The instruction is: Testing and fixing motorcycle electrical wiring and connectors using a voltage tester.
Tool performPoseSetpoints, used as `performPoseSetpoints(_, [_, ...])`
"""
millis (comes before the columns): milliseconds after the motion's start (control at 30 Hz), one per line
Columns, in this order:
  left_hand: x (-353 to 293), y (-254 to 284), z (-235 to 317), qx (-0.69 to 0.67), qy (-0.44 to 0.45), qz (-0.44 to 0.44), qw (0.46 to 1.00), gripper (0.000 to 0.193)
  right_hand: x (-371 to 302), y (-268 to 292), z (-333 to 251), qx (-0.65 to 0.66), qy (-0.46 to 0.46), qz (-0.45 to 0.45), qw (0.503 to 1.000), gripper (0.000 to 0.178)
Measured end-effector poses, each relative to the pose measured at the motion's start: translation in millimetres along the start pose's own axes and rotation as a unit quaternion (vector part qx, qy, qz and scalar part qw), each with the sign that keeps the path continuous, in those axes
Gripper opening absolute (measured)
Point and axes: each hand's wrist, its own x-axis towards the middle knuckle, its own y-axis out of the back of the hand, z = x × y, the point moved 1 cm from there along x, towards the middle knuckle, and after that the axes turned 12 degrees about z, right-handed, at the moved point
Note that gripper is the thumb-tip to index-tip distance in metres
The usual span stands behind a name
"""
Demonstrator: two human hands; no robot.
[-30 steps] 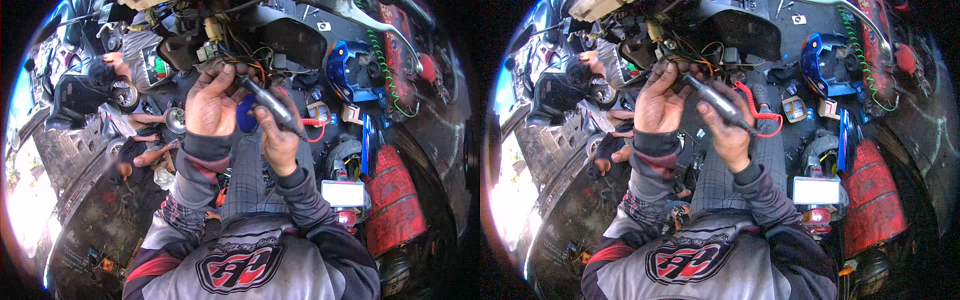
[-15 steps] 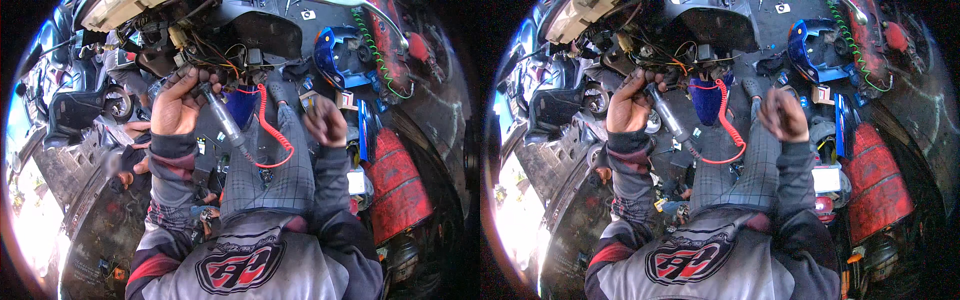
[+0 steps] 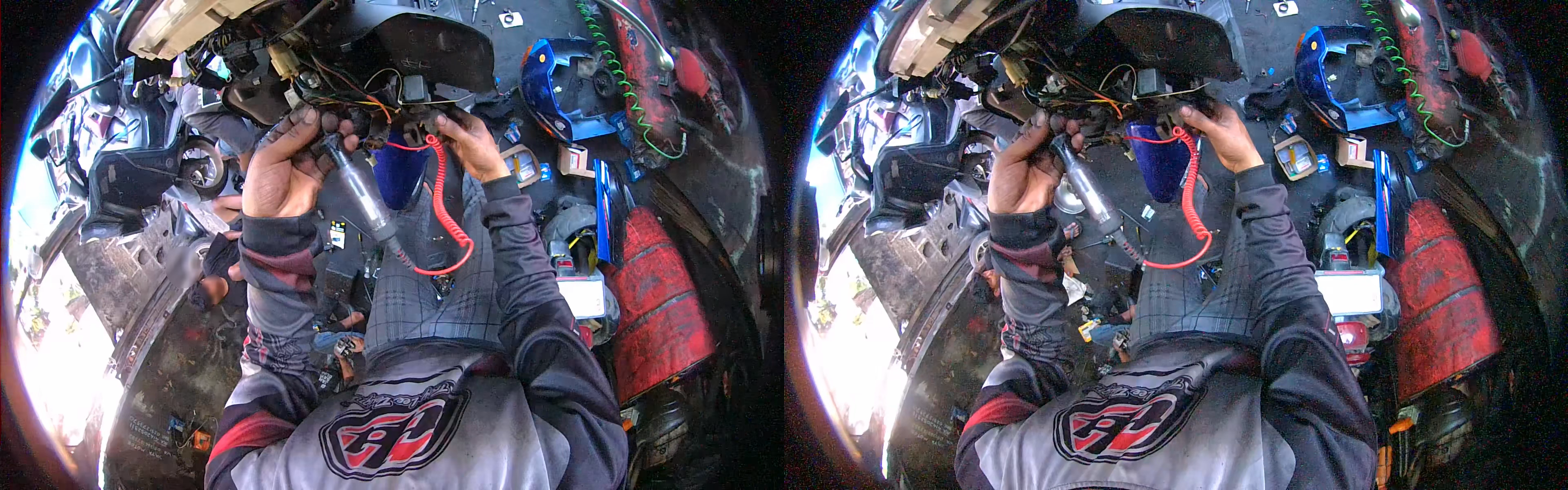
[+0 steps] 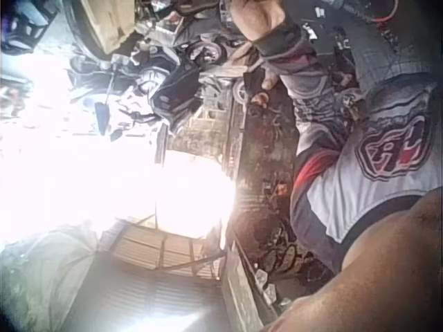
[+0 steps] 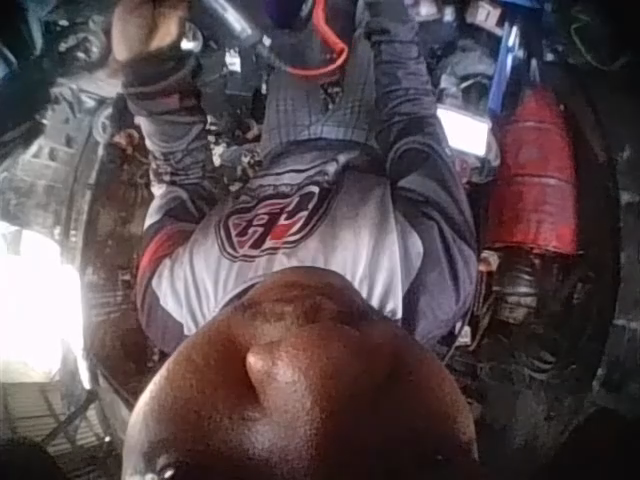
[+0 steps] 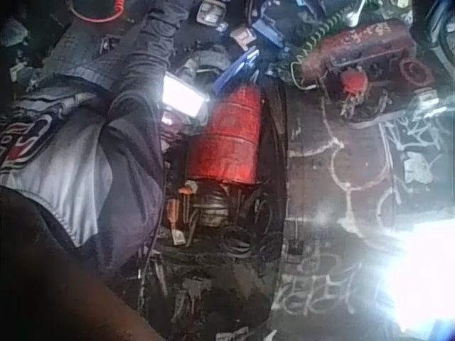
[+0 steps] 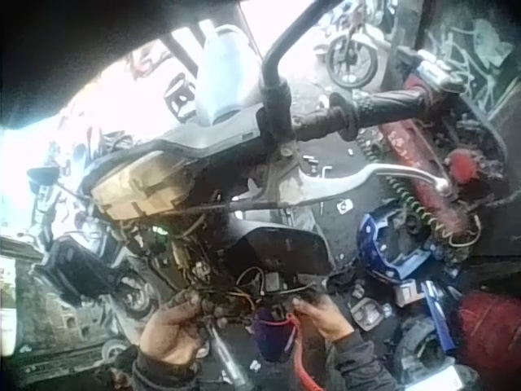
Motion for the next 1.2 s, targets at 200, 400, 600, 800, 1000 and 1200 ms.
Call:
performPoseSetpoints(200, [0,0,-3,-0.017,-0.007,-0.038,0.999,0.016,-2,12,19,0.090,-0.119,0.110,0.983,0.049])
performPoseSetpoints(400, [-2,-10,-5,-0.018,-0.009,-0.006,1.000,0.013,-5,10,40,0.242,-0.121,-0.059,0.961,0.041])
performPoseSetpoints(600, [-3,-5,-3,-0.020,-0.010,0.003,1.000,0.013,-28,20,34,0.208,-0.079,0.009,0.975,0.041])
performPoseSetpoints(800, [-2,-4,-6,-0.025,-0.013,0.000,1.000,0.012,-44,24,2,0.218,-0.066,0.044,0.973,0.060])
performPoseSetpoints(1000, [-2,-7,-7,-0.030,-0.016,0.000,0.999,0.012,-60,30,-28,0.153,-0.007,0.067,0.986,0.059])
performPoseSetpoints(1200, [-2,-5,-7,-0.033,-0.015,0.003,0.999,0.012,-70,36,-42,0.167,0.005,0.040,0.985,0.051])
